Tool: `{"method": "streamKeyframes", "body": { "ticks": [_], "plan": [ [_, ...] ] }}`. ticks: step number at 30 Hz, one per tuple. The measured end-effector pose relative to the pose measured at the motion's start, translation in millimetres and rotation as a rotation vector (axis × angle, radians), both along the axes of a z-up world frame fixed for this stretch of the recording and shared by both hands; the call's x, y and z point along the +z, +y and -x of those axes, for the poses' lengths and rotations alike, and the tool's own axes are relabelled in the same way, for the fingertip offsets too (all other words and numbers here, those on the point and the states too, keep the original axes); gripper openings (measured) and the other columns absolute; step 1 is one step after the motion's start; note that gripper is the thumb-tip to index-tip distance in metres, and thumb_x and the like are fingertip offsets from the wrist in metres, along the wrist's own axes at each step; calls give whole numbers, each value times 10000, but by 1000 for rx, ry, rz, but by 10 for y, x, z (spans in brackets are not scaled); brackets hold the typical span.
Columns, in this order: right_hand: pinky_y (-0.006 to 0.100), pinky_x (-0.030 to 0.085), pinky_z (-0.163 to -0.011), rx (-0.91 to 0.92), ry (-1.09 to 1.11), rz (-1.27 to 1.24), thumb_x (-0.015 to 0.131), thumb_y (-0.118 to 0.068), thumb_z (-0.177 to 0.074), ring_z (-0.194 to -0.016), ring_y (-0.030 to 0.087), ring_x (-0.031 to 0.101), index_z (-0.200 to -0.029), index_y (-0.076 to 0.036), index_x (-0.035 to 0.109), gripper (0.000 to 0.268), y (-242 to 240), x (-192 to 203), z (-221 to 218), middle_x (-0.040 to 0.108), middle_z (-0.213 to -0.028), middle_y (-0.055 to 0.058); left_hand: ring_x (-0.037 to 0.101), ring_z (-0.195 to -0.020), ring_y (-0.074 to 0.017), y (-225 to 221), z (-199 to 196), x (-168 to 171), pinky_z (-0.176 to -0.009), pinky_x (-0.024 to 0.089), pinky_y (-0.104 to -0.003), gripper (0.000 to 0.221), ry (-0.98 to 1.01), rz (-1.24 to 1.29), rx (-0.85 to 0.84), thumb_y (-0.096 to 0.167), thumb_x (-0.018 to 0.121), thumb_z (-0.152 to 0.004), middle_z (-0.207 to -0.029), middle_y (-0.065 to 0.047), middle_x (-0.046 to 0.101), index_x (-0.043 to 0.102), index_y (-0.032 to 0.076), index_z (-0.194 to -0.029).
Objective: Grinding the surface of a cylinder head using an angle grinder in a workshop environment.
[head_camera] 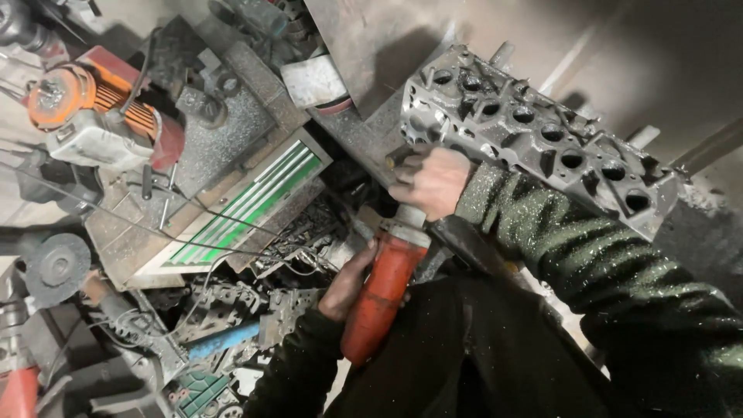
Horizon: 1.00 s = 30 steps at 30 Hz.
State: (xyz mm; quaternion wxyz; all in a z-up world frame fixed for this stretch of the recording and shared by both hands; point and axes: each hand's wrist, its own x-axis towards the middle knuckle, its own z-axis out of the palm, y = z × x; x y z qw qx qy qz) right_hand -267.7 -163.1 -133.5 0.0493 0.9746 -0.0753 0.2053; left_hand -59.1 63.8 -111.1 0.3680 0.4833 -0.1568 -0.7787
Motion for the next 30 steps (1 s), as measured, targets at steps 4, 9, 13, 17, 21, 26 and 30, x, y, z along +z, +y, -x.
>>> {"method": "streamKeyframes", "body": {
  "ticks": [4,9,13,17,21,26,30],
  "plan": [
    [449,582,-579,-49,-34,-41,738,-294,-852,-727,331,768,-1119,-195,738,285,134,364,42,801,-918,102,780,-800,-470,55,133,162,-727,666,-595,743,-19,46,7,650,610,-1001,-996,-344,729,573,-36,-1284],
    [477,613,-629,76,-102,122,798,-442,-563,-808,299,726,-1156,-245,716,630,4,229,26,732,-910,60,547,-1417,-313,35,81,-131,-1176,443,-608,811,-126,51,67,581,713,-986,-1618,-163,495,460,171,-1638],
    [437,601,-661,27,-172,149,745,-446,-691,-795,264,725,-1058,-256,721,414,-43,73,-22,732,-881,14,599,-1364,-339,100,191,130,-1137,489,-618,770,-126,54,79,565,720,-976,-1535,-207,572,512,167,-1602],
    [344,525,-645,-322,-344,126,711,-359,-818,-725,188,647,-909,-261,778,150,437,346,-132,757,-842,-52,475,-1468,-329,104,324,554,-1204,396,-598,801,-198,53,66,566,683,-975,-1620,-178,486,486,107,-1601],
    [414,596,-650,26,-203,172,646,-502,-795,-734,237,696,-1024,-259,716,341,46,180,0,728,-869,27,288,-1598,-349,87,387,977,-1284,246,-584,925,-291,139,1,596,675,-974,-1734,-211,312,378,51,-1660],
    [396,587,-665,3,-256,167,587,-449,-952,-672,214,662,-921,-267,676,205,40,268,-67,675,-814,-4,245,-1595,-434,-102,200,1163,-1286,196,-614,974,-388,191,-92,641,650,-974,-1714,-283,292,383,-24,-1633],
    [413,537,-661,23,-361,209,447,-410,-1034,-658,220,606,-818,-237,575,305,142,469,-116,539,-778,0,720,-702,-281,-162,-174,644,-609,628,-384,593,-67,156,-85,406,586,-1028,-1108,-215,698,526,-13,-1443]
  ]
}}
